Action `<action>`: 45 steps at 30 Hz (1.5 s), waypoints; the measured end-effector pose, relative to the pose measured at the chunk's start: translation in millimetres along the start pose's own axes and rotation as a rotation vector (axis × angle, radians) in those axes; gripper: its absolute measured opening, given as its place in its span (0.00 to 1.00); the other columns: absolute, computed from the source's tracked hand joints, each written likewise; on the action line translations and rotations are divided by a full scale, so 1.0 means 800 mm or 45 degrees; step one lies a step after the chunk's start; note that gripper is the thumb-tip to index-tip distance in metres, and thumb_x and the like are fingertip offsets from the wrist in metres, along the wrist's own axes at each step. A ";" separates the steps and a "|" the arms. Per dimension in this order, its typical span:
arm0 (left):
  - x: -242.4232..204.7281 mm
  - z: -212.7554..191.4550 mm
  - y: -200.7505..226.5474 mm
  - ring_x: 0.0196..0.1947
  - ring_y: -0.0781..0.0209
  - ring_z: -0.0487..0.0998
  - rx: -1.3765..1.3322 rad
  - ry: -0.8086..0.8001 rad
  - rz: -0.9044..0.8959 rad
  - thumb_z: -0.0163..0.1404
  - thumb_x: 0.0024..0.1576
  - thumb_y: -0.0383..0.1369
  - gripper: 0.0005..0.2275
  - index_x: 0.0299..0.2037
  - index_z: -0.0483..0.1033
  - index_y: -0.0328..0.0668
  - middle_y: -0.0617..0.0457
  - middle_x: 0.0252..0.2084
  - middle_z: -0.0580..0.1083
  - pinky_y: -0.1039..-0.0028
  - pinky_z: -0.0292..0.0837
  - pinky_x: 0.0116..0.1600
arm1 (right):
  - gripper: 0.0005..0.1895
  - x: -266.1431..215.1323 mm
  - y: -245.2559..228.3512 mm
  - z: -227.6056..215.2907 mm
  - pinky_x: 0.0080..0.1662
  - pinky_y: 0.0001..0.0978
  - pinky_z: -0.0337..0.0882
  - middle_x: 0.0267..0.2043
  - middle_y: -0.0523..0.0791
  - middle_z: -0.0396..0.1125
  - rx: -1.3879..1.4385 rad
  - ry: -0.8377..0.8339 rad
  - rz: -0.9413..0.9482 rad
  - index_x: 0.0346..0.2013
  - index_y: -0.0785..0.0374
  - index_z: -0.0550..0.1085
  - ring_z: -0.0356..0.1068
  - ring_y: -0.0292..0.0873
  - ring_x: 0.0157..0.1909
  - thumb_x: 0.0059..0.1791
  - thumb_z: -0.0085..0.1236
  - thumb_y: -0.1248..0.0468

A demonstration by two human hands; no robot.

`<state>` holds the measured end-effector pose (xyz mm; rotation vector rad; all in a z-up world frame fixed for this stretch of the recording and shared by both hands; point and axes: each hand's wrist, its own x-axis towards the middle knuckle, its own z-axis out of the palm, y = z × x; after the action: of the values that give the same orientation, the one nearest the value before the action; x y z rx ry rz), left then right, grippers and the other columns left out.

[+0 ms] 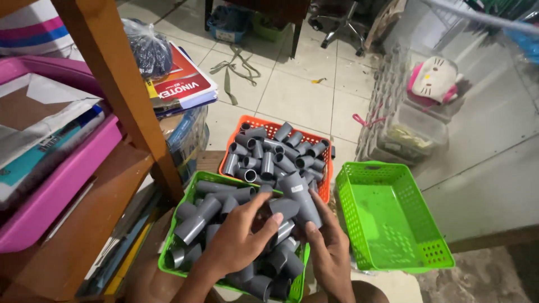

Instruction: Sorting and organizing grey PVC pipe fittings from one basket to another

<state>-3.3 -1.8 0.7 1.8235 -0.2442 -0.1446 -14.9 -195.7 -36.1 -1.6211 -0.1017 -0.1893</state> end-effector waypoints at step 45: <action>-0.096 0.087 -0.109 0.22 0.52 0.71 -0.764 0.994 -0.070 0.53 0.46 0.33 0.33 0.67 0.64 0.44 0.42 0.50 0.74 0.72 0.68 0.21 | 0.41 0.021 0.052 -0.226 0.60 0.49 0.68 0.67 0.51 0.60 -1.326 -0.144 0.279 0.69 0.56 0.61 0.65 0.51 0.64 0.46 0.55 0.40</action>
<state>-85.7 -26.8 -103.8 1.1734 0.3695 0.4164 -2.1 -379.5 -65.1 -2.6630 0.1143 0.0414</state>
